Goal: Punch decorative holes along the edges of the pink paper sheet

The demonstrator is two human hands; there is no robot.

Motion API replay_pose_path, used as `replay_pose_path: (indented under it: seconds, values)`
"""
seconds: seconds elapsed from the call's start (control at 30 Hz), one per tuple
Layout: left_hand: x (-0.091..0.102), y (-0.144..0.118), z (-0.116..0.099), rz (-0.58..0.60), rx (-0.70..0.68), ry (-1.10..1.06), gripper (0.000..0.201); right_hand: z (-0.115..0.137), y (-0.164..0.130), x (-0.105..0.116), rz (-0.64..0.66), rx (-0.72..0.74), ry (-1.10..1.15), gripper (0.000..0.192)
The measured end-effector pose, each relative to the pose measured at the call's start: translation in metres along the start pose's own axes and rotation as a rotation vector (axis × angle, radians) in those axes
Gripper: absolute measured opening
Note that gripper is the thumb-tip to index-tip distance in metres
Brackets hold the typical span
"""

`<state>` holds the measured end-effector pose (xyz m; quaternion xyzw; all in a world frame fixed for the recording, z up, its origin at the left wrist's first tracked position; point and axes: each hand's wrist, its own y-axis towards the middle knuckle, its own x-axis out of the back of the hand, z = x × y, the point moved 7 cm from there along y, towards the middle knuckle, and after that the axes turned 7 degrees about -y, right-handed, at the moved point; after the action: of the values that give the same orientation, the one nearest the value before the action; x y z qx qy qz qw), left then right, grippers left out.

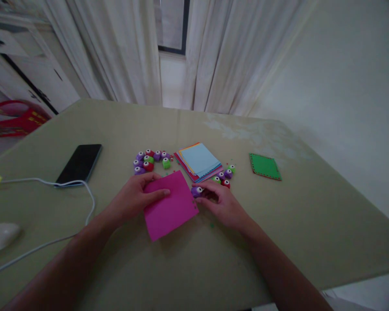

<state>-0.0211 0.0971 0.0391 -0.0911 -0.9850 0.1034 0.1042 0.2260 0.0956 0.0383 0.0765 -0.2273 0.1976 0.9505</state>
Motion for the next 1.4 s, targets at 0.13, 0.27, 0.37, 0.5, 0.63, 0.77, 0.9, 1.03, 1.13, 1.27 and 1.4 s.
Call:
replay_pose_path:
  seconds: [0.13,0.27,0.37,0.5,0.63,0.77,0.9,1.03,1.13,1.27,1.4]
  values:
    - [-0.001,-0.002,0.0,-0.001,0.027,0.002,0.049,0.0,-0.001,0.0,-0.007,0.008,0.027,0.035]
    - [-0.003,-0.002,0.002,0.007,0.063,-0.037,0.051,0.001,0.0,0.002,-0.019,0.026,0.036,0.035]
    - [-0.004,-0.001,0.002,0.005,0.072,-0.046,0.051,0.001,-0.001,0.002,-0.015,0.038,0.04,0.035]
    - [-0.005,-0.001,0.003,0.014,0.084,-0.05,0.051,0.002,-0.001,0.003,-0.018,0.061,0.044,0.035]
    - [-0.005,-0.001,0.005,0.026,0.098,-0.051,0.051,0.004,-0.001,0.003,-0.033,0.081,0.039,0.036]
    - [-0.005,-0.002,0.006,0.032,0.104,-0.066,0.054,0.006,-0.001,0.003,-0.038,0.096,0.038,0.036]
    - [-0.005,-0.002,0.007,0.025,0.113,-0.08,0.055,0.01,-0.001,0.002,-0.039,0.121,0.021,0.03]
    - [-0.005,0.001,0.01,0.029,0.094,-0.056,0.055,0.012,-0.002,0.003,-0.032,0.13,-0.009,0.025]
    - [-0.004,0.005,0.013,0.039,0.04,0.028,0.051,0.012,-0.001,0.0,0.015,0.107,-0.044,0.025]
    - [-0.007,0.012,0.016,0.04,-0.075,0.159,0.05,0.012,-0.002,-0.007,0.106,0.096,-0.178,0.024]
    - [-0.01,0.012,0.004,-0.089,-0.299,0.32,0.05,0.012,-0.001,-0.012,0.16,0.115,-0.263,0.024]
